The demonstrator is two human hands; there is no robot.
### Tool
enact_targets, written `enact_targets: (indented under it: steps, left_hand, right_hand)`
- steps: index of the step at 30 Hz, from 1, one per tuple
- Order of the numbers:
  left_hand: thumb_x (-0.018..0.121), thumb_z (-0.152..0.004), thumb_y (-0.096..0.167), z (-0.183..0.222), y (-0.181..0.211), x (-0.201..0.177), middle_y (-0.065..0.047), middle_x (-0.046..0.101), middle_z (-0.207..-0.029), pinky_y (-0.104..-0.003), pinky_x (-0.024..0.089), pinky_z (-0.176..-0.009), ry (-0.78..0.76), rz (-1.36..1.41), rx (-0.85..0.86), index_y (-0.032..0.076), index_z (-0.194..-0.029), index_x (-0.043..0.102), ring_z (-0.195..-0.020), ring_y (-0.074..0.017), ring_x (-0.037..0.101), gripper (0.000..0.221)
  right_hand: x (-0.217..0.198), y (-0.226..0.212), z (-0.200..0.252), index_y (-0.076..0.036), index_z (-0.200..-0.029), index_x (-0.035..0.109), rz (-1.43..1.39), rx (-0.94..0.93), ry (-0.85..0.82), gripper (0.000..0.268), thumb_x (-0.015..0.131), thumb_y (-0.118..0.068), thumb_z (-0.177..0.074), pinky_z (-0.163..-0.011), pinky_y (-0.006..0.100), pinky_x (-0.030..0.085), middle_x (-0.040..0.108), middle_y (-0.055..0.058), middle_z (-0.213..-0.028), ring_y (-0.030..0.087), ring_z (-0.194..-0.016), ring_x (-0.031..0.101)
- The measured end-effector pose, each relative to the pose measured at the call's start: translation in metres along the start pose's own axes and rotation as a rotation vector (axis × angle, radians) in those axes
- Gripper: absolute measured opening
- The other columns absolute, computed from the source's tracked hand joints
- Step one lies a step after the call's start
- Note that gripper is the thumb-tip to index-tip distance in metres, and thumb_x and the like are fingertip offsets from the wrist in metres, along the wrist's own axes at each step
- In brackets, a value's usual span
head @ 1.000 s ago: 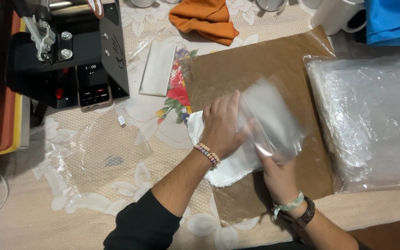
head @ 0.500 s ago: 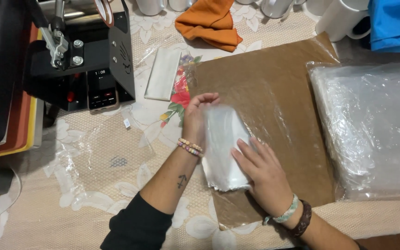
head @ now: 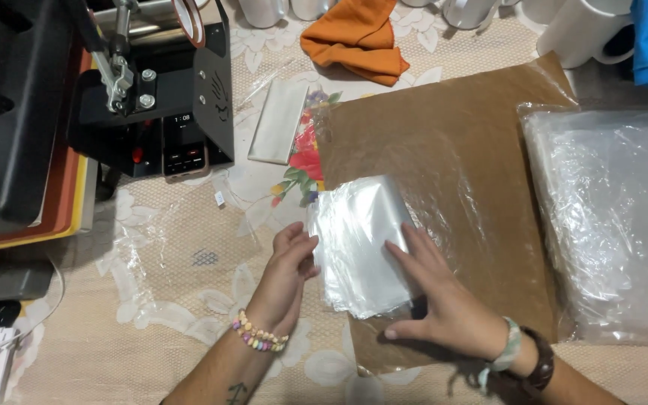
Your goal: Separating and arranging thin plastic bags on a work surface for packaging or processing.
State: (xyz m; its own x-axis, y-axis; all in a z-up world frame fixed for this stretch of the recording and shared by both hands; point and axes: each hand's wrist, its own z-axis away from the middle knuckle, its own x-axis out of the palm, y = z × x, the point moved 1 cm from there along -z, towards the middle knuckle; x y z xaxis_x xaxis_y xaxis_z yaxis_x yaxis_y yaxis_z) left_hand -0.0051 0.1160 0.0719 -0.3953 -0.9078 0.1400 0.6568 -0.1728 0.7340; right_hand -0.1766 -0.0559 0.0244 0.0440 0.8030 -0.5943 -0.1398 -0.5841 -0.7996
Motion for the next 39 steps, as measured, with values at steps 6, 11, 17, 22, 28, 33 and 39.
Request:
enact_targets:
  steps: [6, 11, 17, 22, 28, 33, 39]
  left_hand:
    - [0.058, -0.082, 0.03, 0.015, -0.004, 0.013, 0.0, 0.044, -0.16, -0.037, 0.046, -0.102, -0.136, -0.011, -0.071, 0.019, -0.154, 0.029, -0.135, -0.0171, 0.052, 0.078]
    - [0.061, -0.08, 0.027, 0.008, -0.015, 0.021, -0.004, 0.03, -0.164, -0.041, 0.045, -0.106, -0.166, 0.02, -0.043, 0.026, -0.159, 0.012, -0.144, -0.02, 0.042, 0.093]
    - [0.062, -0.083, 0.019, 0.006, -0.022, 0.027, -0.005, 0.035, -0.161, -0.04, 0.045, -0.11, -0.254, 0.057, 0.087, 0.02, -0.157, 0.017, -0.14, -0.0227, 0.046, 0.087]
    - [0.079, -0.073, 0.024, -0.005, -0.013, 0.028, -0.019, 0.041, -0.152, -0.038, 0.049, -0.105, -0.249, -0.14, 0.566, 0.019, -0.154, 0.013, -0.131, -0.0266, 0.052, 0.105]
    - [0.087, -0.068, -0.006, -0.017, -0.01, 0.048, -0.008, 0.077, -0.095, -0.032, 0.066, -0.082, -0.593, 0.008, 0.564, 0.001, -0.096, 0.074, -0.086, -0.0151, 0.072, 0.031]
    - [0.083, -0.065, 0.052, -0.035, -0.018, 0.051, -0.01, 0.062, -0.124, -0.032, 0.049, -0.098, -0.479, -0.363, 0.837, 0.01, -0.132, 0.052, -0.11, -0.0197, 0.063, 0.085]
    - [0.096, -0.061, 0.019, -0.059, -0.042, 0.055, -0.013, 0.069, -0.099, -0.038, 0.056, -0.081, -0.36, -0.31, 0.792, 0.006, -0.117, 0.061, -0.092, -0.0234, 0.067, 0.067]
  right_hand:
    - [-0.034, -0.013, -0.024, -0.003, -0.149, 0.043, -0.998, 0.6, 0.384, 0.067, 0.059, -0.007, -0.083, -0.106, 0.031, 0.047, 0.056, 0.014, -0.151, 0.021, -0.134, 0.056]
    - [-0.031, -0.012, -0.042, 0.001, -0.123, 0.066, -0.984, 0.597, 0.165, 0.036, 0.062, -0.017, -0.091, -0.079, 0.036, 0.055, 0.073, 0.016, -0.105, 0.026, -0.089, 0.068]
    - [-0.019, -0.017, -0.049, -0.001, -0.129, 0.059, -0.991, 0.632, 0.167, 0.055, 0.071, -0.011, -0.077, -0.081, 0.043, 0.059, 0.072, 0.019, -0.114, 0.033, -0.094, 0.07]
    - [-0.016, -0.014, -0.03, -0.001, -0.129, 0.059, -1.016, 0.448, 0.368, 0.059, 0.074, -0.012, -0.073, -0.086, 0.04, 0.059, 0.074, 0.02, -0.114, 0.028, -0.097, 0.07]
    - [-0.013, 0.018, -0.016, -0.005, -0.099, 0.074, -0.581, -0.079, 0.51, 0.017, 0.076, -0.01, -0.083, -0.08, 0.029, 0.057, 0.077, 0.003, -0.094, 0.013, -0.085, 0.069]
    - [-0.017, 0.024, -0.014, -0.009, -0.122, 0.065, -0.455, 0.006, 0.445, 0.061, 0.087, -0.027, -0.069, -0.096, 0.032, 0.054, 0.074, 0.006, -0.121, 0.018, -0.107, 0.071]
    - [-0.015, 0.024, -0.022, -0.009, -0.119, 0.067, -0.37, -0.033, 0.459, 0.053, 0.085, -0.028, -0.073, -0.094, 0.032, 0.054, 0.074, 0.006, -0.117, 0.018, -0.105, 0.071]
